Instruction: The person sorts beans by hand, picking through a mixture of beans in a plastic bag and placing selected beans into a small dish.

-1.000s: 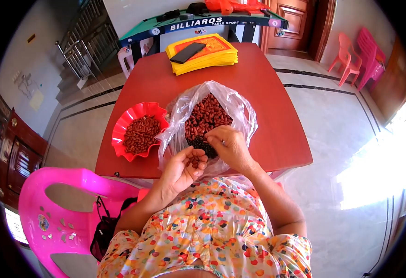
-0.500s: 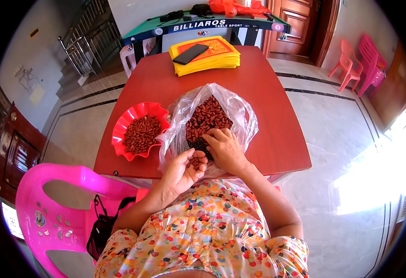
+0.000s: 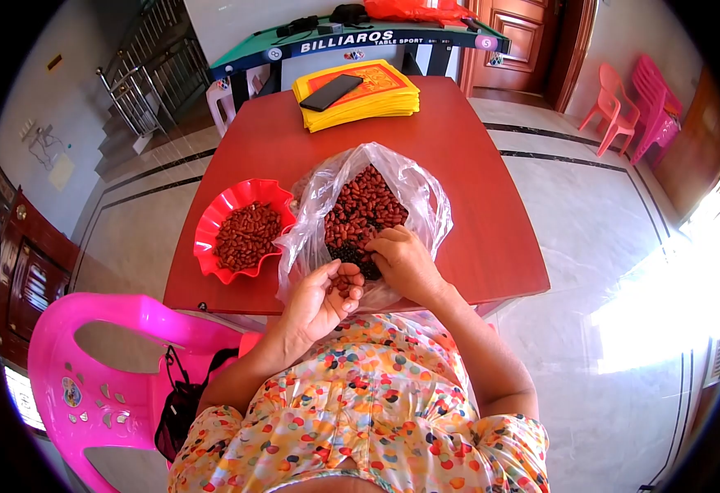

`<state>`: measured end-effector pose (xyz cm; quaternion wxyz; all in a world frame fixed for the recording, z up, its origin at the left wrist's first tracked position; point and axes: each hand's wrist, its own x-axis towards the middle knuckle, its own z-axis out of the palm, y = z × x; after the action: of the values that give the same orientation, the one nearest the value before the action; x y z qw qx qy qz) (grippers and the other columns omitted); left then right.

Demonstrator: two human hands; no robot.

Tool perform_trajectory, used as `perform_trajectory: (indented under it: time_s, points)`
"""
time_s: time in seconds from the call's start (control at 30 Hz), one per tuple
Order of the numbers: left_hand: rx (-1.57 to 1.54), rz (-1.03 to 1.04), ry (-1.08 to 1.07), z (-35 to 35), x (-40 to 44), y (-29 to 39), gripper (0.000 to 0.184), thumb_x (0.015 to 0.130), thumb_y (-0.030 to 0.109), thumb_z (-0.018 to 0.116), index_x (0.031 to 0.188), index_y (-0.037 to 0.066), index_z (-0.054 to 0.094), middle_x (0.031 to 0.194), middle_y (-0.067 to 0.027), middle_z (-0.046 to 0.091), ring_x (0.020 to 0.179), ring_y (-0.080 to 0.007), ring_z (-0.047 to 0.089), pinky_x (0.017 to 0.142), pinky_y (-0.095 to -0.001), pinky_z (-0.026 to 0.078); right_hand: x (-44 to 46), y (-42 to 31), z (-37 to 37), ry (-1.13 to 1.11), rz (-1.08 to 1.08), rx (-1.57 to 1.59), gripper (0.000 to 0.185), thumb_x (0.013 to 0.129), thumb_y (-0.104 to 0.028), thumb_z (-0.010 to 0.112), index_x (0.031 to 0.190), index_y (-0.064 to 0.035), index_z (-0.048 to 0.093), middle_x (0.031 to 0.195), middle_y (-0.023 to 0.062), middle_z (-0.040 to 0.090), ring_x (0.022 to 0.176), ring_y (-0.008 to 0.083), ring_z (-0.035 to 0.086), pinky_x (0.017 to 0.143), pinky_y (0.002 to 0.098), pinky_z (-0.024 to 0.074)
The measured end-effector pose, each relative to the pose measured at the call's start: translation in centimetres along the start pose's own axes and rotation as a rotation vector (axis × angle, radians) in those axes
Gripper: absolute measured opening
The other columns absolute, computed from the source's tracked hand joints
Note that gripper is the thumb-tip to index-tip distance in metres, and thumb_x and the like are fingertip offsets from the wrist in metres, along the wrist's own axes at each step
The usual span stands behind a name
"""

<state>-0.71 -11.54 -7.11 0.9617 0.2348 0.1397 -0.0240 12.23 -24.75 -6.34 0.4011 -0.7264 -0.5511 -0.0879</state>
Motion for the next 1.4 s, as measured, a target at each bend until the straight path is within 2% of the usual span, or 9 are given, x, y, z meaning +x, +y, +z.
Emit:
perform_trajectory:
  time_s: [0.3,0.37,0.47,0.6,0.67,0.9,1.2,1.37,1.4]
  points:
    - [0.000,-0.003,-0.005,0.0,0.0,0.0,0.028,0.092,0.023,0.043,0.091,-0.001,0.056,0.079,-0.0127,0.058,0.066,-0.0204,0.056,0.055,-0.0287,0.043,0.2,-0.1,-0.1,0.085,0.049,0.078,0.013,0.075,0.000,0.063,0.088,0.0012,0.064,0.081,0.0142,0.062,0.077,0.0279,0.061,0.069,0.0341,0.0492]
    - [0.019,0.006,0.002,0.0,0.0,-0.1,0.029,0.093,0.026,0.044,0.091,0.000,0.057,0.080,-0.0126,0.058,0.067,-0.0208,0.055,0.053,-0.0279,0.043,0.3,-0.6,-0.6,0.093,0.231,0.182,0.013,0.075,0.000,0.061,0.087,0.0015,0.064,0.082,0.0158,0.062,0.080,0.0311,0.061,0.071,0.0372,0.0490]
    - [0.014,0.001,-0.008,-0.1,0.1,-0.1,0.029,0.093,0.026,0.044,0.091,0.000,0.057,0.081,-0.0126,0.058,0.067,-0.0206,0.055,0.053,-0.0279,0.042,0.3,-0.4,-1.0,0.144,0.215,0.158,0.012,0.075,-0.002,0.061,0.086,0.0016,0.064,0.080,0.0160,0.062,0.076,0.0312,0.061,0.068,0.0373,0.0491]
    - [0.027,0.007,-0.004,-0.1,0.1,-0.1,0.029,0.093,0.026,0.044,0.092,0.000,0.057,0.081,-0.0126,0.058,0.067,-0.0204,0.055,0.053,-0.0277,0.042,0.3,-0.8,-1.9,0.032,0.293,0.077,0.012,0.075,-0.004,0.060,0.086,0.0012,0.063,0.080,0.0159,0.060,0.078,0.0315,0.059,0.069,0.0380,0.0482]
    - [0.027,0.008,0.000,0.0,0.0,-0.1,0.029,0.093,0.026,0.044,0.092,0.000,0.057,0.081,-0.0125,0.058,0.067,-0.0203,0.054,0.053,-0.0275,0.042,0.1,-0.8,-1.7,-0.026,0.196,-0.077,0.012,0.075,-0.006,0.059,0.085,0.0007,0.063,0.081,0.0160,0.058,0.081,0.0317,0.058,0.072,0.0384,0.0471]
    - [0.018,0.003,-0.009,0.1,-0.1,0.0,0.029,0.093,0.024,0.042,0.091,-0.001,0.055,0.079,-0.0124,0.058,0.066,-0.0197,0.056,0.055,-0.0288,0.043,-0.2,-0.1,-0.9,-0.070,0.214,0.013,0.012,0.075,-0.004,0.059,0.085,0.0005,0.063,0.084,0.0162,0.058,0.083,0.0323,0.057,0.075,0.0387,0.0467]
    - [0.022,0.009,-0.029,-0.1,0.0,-0.1,0.028,0.093,0.024,0.043,0.091,-0.001,0.056,0.079,-0.0116,0.058,0.067,-0.0197,0.056,0.055,-0.0287,0.042,0.5,-2.6,-1.4,0.079,0.275,0.184,0.011,0.073,-0.003,0.064,0.083,0.0007,0.063,0.078,0.0140,0.061,0.075,0.0290,0.061,0.067,0.0351,0.0488]
    - [-0.040,0.009,-0.036,-0.3,0.2,-0.2,0.029,0.092,0.025,0.045,0.092,-0.001,0.059,0.081,-0.0108,0.060,0.068,-0.0212,0.058,0.054,-0.0275,0.045,0.8,-3.6,-1.3,-0.041,-0.030,0.351,0.012,0.076,-0.003,0.064,0.088,-0.0001,0.064,0.081,0.0108,0.063,0.077,0.0244,0.061,0.067,0.0327,0.0481]
    - [-0.040,0.009,-0.036,-0.2,0.1,-0.2,0.029,0.092,0.025,0.045,0.092,-0.001,0.059,0.081,-0.0108,0.060,0.068,-0.0212,0.058,0.054,-0.0275,0.045,0.8,-4.0,-1.3,-0.044,-0.004,0.368,0.013,0.078,-0.003,0.062,0.090,-0.0005,0.064,0.086,0.0115,0.063,0.082,0.0251,0.060,0.071,0.0336,0.0477]
